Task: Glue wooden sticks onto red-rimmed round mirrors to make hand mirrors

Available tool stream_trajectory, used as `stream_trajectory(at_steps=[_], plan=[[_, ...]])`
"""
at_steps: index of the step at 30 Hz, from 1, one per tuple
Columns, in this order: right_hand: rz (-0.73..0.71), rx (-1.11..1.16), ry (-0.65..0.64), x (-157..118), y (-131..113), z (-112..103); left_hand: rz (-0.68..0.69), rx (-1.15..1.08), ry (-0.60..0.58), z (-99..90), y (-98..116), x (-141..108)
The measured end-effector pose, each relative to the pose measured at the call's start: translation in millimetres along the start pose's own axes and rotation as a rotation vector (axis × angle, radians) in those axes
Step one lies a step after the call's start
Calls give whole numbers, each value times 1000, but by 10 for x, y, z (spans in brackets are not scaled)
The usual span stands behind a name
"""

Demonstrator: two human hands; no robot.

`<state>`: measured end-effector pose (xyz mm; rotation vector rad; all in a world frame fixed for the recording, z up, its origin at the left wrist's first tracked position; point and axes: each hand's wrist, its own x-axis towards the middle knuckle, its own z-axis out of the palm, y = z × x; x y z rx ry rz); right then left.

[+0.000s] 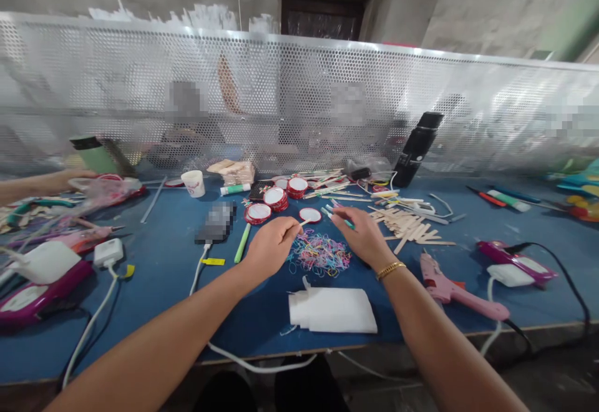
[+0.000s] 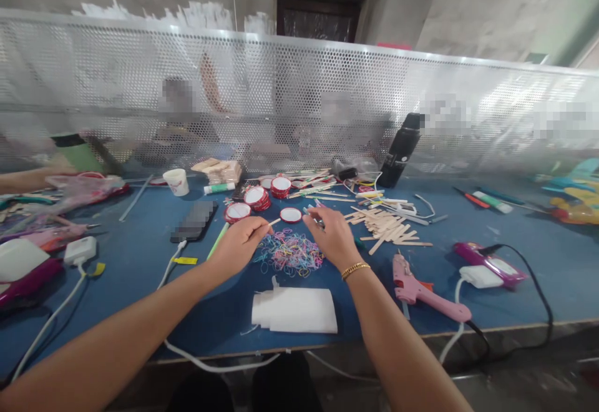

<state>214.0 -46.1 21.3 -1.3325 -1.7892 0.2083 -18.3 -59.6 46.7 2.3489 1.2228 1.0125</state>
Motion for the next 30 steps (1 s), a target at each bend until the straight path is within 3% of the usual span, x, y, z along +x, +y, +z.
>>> stream_trajectory(at_steps=[3,7,30], plan=[[31,391,-127,-26,-199,119,45,26,-51,19,-2,-9],[52,640,-252,-87,-304,259,67,42,-118,40,-3,-12],[198,878,-253,-147,-292,264,244,30,-132,87,-49,-8]])
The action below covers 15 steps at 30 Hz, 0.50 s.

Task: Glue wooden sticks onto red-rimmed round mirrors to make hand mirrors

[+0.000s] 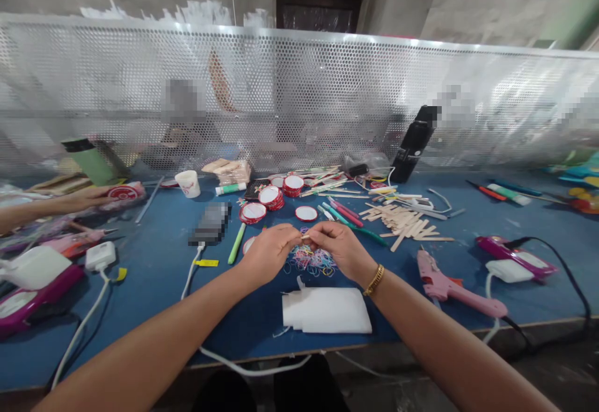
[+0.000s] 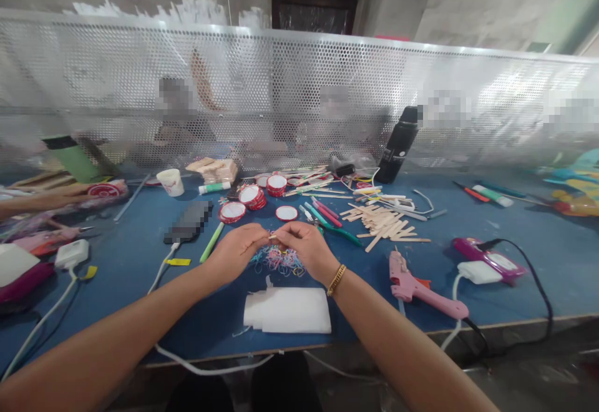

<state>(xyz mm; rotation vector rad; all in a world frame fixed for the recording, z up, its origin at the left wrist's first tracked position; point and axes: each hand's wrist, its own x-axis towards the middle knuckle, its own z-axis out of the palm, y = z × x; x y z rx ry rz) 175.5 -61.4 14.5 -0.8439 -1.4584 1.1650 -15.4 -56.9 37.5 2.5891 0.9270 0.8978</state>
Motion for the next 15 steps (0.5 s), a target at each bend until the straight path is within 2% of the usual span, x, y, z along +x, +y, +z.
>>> stream_trajectory(at_steps=[6,10,12,15], plan=[[86,183,-24,-5,14,20,32,-30,-9,-47,34,15],[29,142,-20,12,-11,22,32,35,-29,-85,14,34],[7,95,27,37,-19,-2,15,95,-38,-110,-10,38],[16,121,173,82,-20,-61,-40,167,15,-160,-67,36]])
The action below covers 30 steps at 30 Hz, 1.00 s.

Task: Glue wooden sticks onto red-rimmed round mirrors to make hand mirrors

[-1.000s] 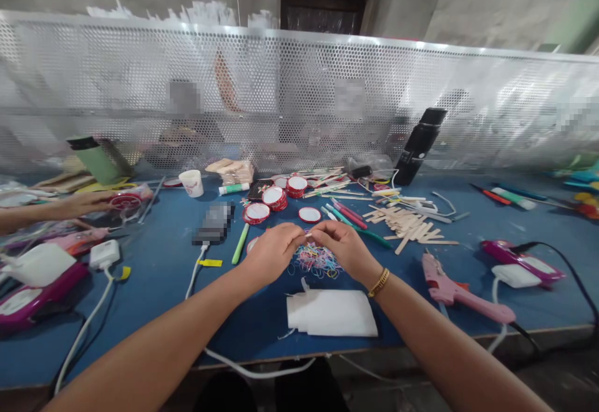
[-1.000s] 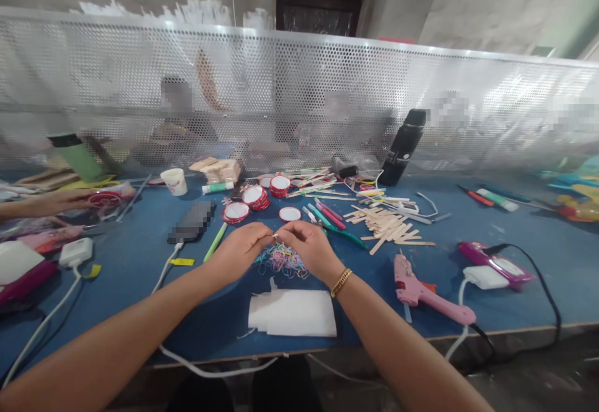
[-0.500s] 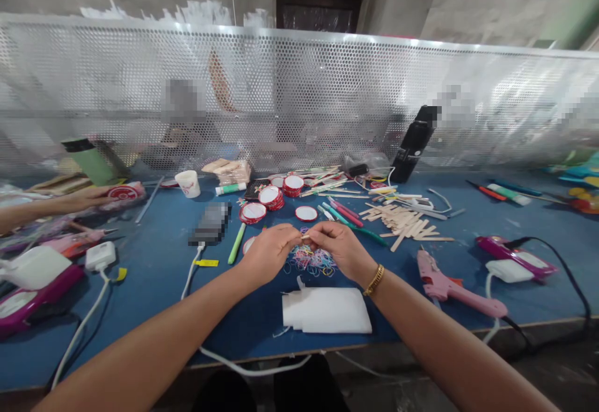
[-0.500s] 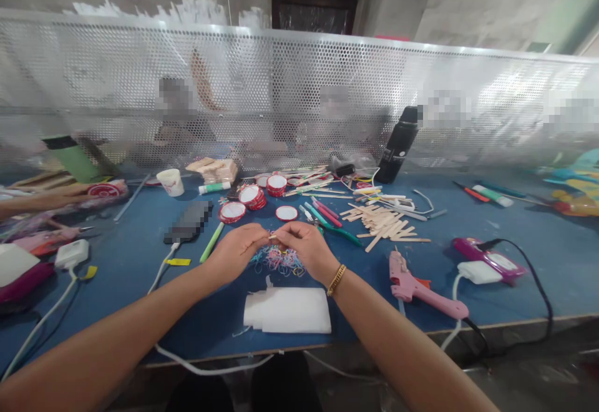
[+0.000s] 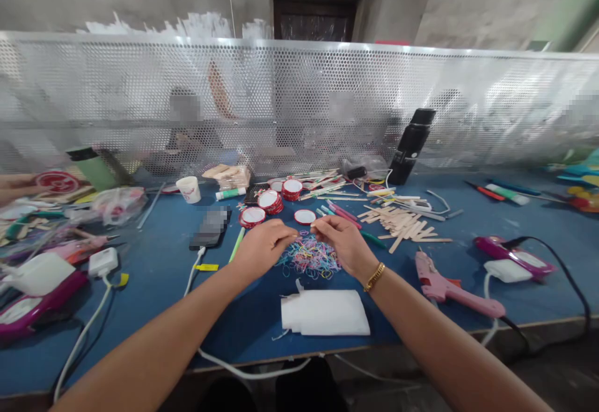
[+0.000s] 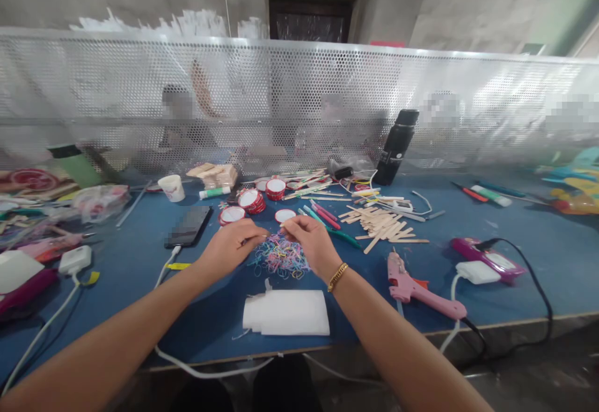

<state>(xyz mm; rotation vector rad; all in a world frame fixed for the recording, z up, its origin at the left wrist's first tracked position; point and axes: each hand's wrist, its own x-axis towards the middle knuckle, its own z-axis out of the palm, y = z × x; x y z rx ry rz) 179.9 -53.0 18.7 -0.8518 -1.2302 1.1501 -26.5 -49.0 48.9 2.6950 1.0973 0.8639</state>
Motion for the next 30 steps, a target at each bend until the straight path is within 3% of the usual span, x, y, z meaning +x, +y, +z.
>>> stream_trajectory(at_steps=[4,9,12,18,23,30], plan=[[18,-17,127,35,-2,-45,-84,117,109,-5,-184,5],[-21,-173,88,5,-9,-18,-51,148,110,122,-467,49],[-17,-176,65,-8,5,7,-17,122,144,145,-525,79],[-41,-152,58,-10,58,7,-10,-101,151,60,-311,76],[-15,-180,-48,-32,42,-3,3,-343,79,90,-56,40],[45,-58,-131,-62,-14,29,-81,-592,87,145,-27,27]])
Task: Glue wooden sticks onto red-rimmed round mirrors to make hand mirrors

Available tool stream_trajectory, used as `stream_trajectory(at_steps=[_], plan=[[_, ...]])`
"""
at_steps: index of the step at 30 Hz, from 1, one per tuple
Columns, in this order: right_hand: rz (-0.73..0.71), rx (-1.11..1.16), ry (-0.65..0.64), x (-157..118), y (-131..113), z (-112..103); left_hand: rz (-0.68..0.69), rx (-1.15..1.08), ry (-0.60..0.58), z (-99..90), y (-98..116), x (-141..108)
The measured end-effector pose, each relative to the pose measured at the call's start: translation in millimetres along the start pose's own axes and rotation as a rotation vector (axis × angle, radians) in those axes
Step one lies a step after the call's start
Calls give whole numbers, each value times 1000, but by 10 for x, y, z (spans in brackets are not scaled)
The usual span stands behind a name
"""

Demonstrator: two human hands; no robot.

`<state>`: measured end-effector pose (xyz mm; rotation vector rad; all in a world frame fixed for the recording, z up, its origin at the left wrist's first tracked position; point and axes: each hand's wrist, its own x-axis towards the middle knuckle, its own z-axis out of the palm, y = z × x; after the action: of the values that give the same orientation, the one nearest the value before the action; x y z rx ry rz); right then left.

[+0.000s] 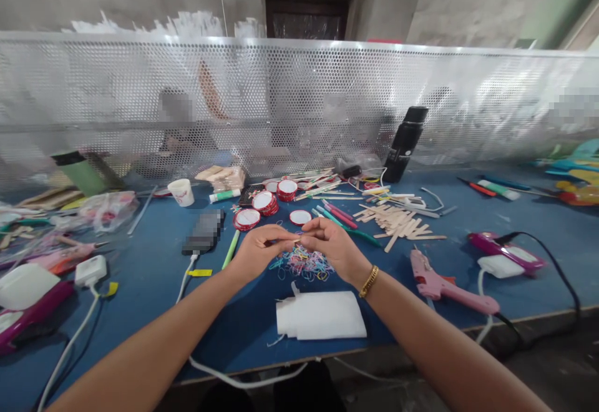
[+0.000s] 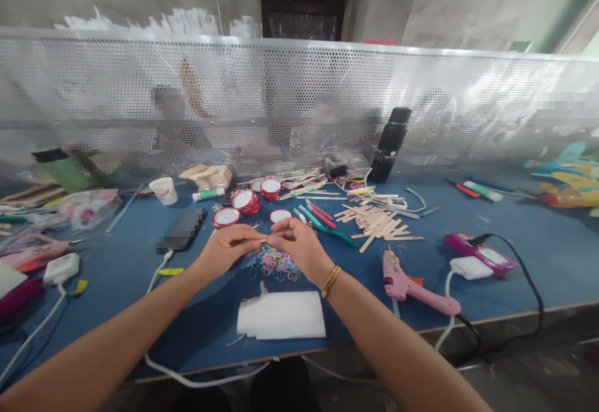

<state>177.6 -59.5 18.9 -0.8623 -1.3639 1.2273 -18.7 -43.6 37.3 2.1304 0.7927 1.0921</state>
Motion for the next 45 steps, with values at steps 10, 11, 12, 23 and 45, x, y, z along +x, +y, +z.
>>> stream_trajectory(at_steps=[10,11,12,23,45], plan=[[122,210,-125,-27,-41,30,126,143,27,48,168,-53],[107,216,-89,-19,-52,14,132,157,48,24,164,-42],[83,222,-36,-5,-63,-10,138,168,78,-4,149,-28],[-144,28,462,175,-12,-257,139,260,113,-97,-40,31],[-230,-924,604,190,-55,-619,101,318,183,-154,-121,26]])
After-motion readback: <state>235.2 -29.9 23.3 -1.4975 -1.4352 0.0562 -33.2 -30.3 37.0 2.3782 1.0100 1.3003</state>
